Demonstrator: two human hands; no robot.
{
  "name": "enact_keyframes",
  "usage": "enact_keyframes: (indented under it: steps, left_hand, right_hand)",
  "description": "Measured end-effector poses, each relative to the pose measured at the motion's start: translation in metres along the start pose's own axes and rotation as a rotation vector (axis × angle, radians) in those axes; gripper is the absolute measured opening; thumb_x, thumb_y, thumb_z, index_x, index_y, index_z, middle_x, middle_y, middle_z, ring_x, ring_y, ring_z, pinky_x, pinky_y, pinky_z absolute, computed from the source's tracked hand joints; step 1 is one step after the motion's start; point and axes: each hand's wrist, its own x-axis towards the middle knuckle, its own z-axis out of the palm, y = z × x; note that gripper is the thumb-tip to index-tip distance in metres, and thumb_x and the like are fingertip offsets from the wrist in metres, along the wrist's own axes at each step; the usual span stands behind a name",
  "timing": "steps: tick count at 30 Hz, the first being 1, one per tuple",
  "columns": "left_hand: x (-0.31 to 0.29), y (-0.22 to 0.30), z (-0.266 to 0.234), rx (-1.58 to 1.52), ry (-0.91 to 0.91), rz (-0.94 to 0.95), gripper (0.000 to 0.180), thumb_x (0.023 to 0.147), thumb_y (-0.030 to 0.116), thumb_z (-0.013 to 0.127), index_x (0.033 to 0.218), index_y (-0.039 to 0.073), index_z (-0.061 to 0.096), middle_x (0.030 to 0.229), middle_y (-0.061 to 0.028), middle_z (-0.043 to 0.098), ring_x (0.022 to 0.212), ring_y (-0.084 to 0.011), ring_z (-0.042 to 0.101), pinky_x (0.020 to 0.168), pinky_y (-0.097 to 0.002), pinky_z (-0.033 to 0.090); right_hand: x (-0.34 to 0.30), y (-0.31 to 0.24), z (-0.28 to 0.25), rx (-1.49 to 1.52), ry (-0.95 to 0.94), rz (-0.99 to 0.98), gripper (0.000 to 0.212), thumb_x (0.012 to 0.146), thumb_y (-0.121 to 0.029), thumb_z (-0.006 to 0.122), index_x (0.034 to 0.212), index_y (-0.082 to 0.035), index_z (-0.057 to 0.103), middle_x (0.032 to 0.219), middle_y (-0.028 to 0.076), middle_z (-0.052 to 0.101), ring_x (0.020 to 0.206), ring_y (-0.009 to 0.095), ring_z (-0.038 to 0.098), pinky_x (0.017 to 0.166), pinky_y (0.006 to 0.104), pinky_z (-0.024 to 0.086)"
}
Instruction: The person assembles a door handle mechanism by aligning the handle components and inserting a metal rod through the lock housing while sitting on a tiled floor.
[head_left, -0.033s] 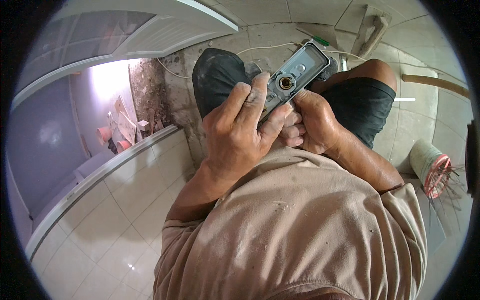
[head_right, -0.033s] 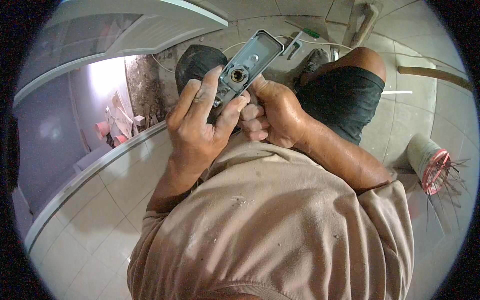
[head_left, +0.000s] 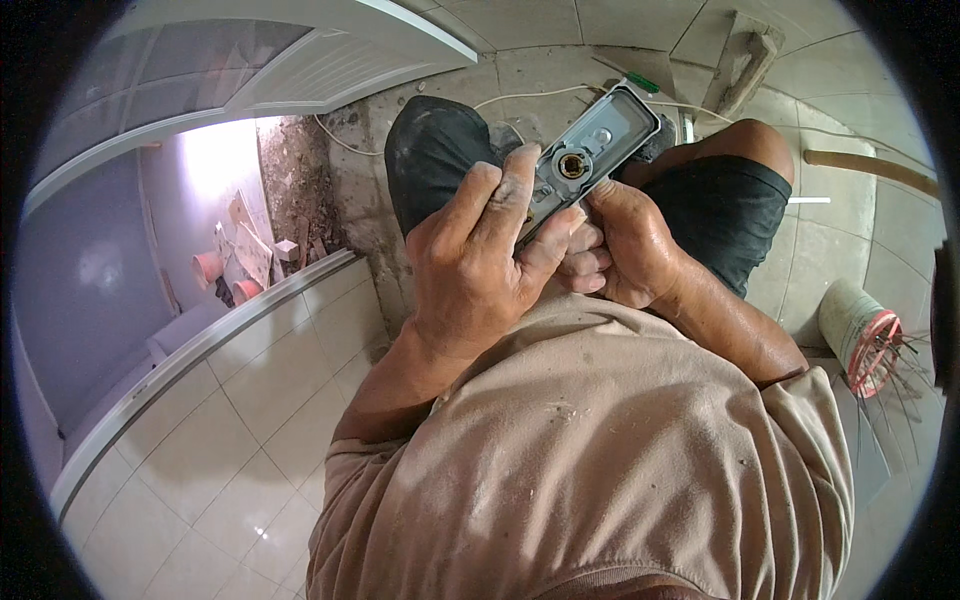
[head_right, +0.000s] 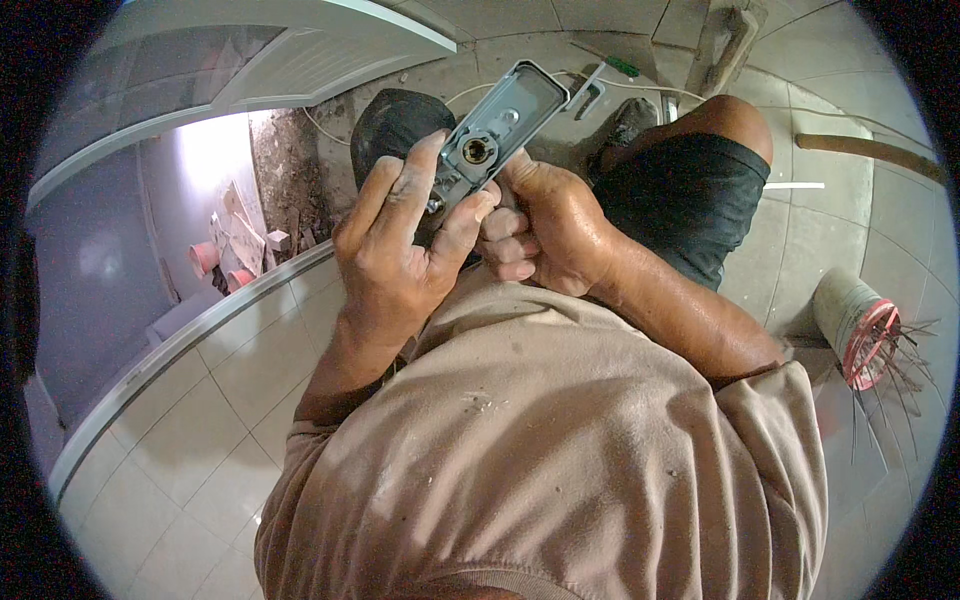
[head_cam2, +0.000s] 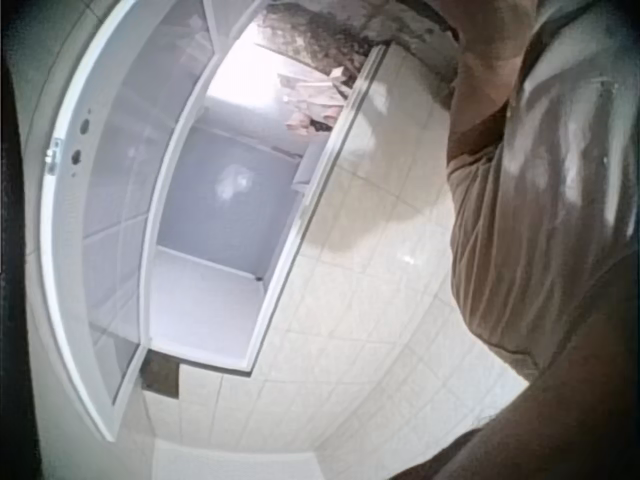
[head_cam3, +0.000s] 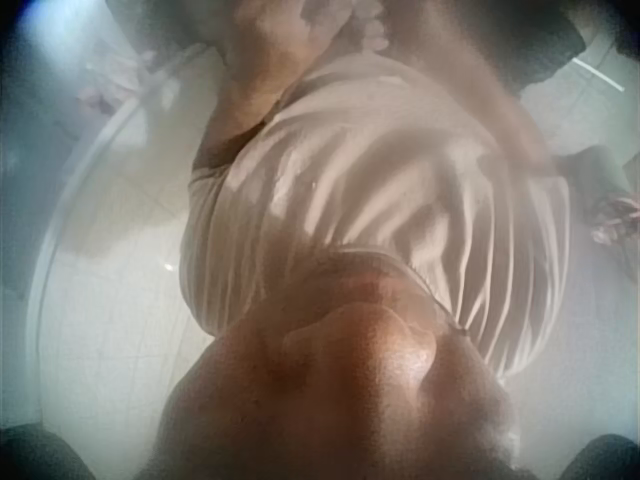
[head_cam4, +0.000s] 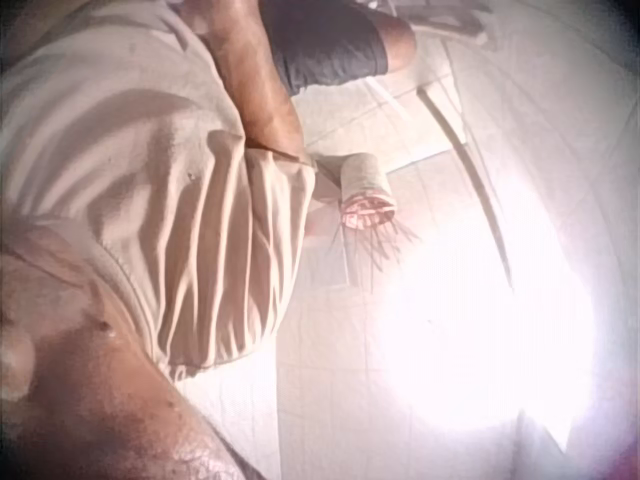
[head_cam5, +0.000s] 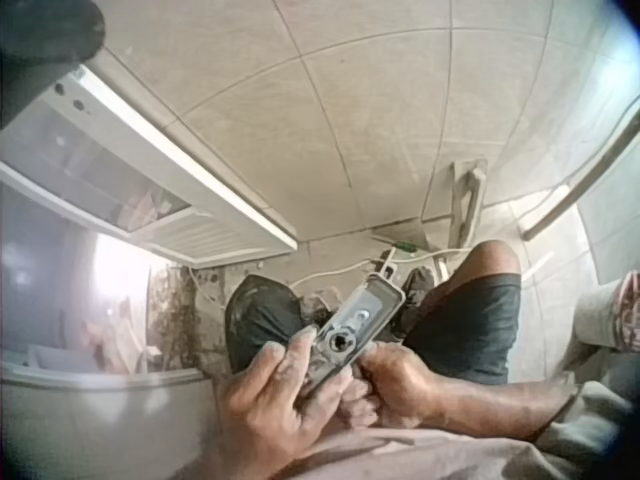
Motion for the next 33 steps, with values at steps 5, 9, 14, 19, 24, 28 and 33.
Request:
enact_keyframes:
  steps: [5, 9, 14, 19, 24, 28, 33]
  left_hand:
    - [0.001, -0.002, 0.003, -0.011, 0.003, 0.005, 0.05, 0.086, 0.028, 0.08, 0.12, -0.005, 0.065, 0.086, -0.0072, 0.059, 0.062, -0.0145, 0.063, 0.05, -0.0267, 0.053]
    - [0.003, 0.003, 0.002, -0.007, 0.019, -0.05, 0.051, 0.087, 0.029, 0.079, 0.121, -0.005, 0.065, 0.087, -0.0069, 0.059, 0.064, -0.0143, 0.064, 0.049, -0.0272, 0.053]
    - [0.005, 0.003, 0.002, -0.012, 0.019, -0.065, 0.049, 0.089, 0.029, 0.077, 0.121, -0.005, 0.064, 0.088, -0.0078, 0.059, 0.063, -0.0142, 0.064, 0.049, -0.0269, 0.053]
    - [0.006, 0.004, 0.003, -0.048, 0.008, -0.069, 0.048, 0.088, 0.027, 0.077, 0.12, -0.006, 0.065, 0.087, -0.0088, 0.059, 0.063, -0.015, 0.064, 0.05, -0.0271, 0.054]
    - [0.005, 0.007, 0.002, -0.062, -0.007, -0.067, 0.046, 0.086, 0.027, 0.078, 0.117, -0.006, 0.066, 0.088, -0.0086, 0.06, 0.064, -0.0149, 0.066, 0.052, -0.0285, 0.057]
    - [0.004, 0.002, 0.0, -0.011, -0.007, -0.045, 0.047, 0.084, 0.027, 0.081, 0.116, -0.005, 0.067, 0.088, -0.0076, 0.061, 0.065, -0.0153, 0.068, 0.053, -0.029, 0.057]
    - [0.0, -0.003, 0.004, -0.071, 0.037, -0.071, 0.049, 0.082, 0.026, 0.082, 0.116, -0.005, 0.067, 0.087, -0.0074, 0.062, 0.064, -0.0163, 0.067, 0.052, -0.0285, 0.057]
  right_hand:
    - [0.005, 0.009, -0.006, 0.044, -0.045, -0.115, 0.05, 0.107, -0.055, 0.035, 0.122, -0.011, 0.053, 0.099, 0.006, 0.057, 0.087, 0.02, 0.056, 0.078, 0.0401, 0.049]
    - [0.008, 0.012, 0.004, 0.011, -0.007, -0.199, 0.058, 0.107, -0.053, 0.034, 0.145, -0.009, 0.044, 0.132, 0.013, 0.058, 0.123, 0.028, 0.056, 0.105, 0.0508, 0.046]
    - [0.01, 0.012, -0.014, -0.07, -0.159, -0.298, 0.05, 0.108, -0.04, 0.044, 0.144, -0.006, 0.044, 0.132, 0.012, 0.059, 0.123, 0.026, 0.056, 0.107, 0.0478, 0.044]
    - [0.014, 0.018, -0.024, -0.182, -0.181, -0.398, 0.042, 0.106, -0.029, 0.052, 0.14, -0.003, 0.048, 0.127, 0.011, 0.062, 0.116, 0.022, 0.06, 0.103, 0.0397, 0.047]
    - [0.011, 0.02, -0.024, -0.127, -0.114, -0.391, 0.036, 0.106, -0.029, 0.053, 0.127, 0.001, 0.058, 0.115, 0.01, 0.068, 0.105, 0.02, 0.064, 0.092, 0.0343, 0.052]
    - [0.01, 0.011, -0.025, -0.236, -0.002, -0.285, 0.037, 0.107, -0.035, 0.049, 0.11, 0.0, 0.06, 0.092, 0.013, 0.069, 0.079, 0.024, 0.068, 0.075, 0.0375, 0.057]
    - [0.005, -0.004, -0.025, -0.296, -0.097, -0.217, 0.04, 0.107, -0.039, 0.047, 0.109, 0.0, 0.058, 0.088, 0.016, 0.068, 0.075, 0.026, 0.069, 0.076, 0.0394, 0.059]
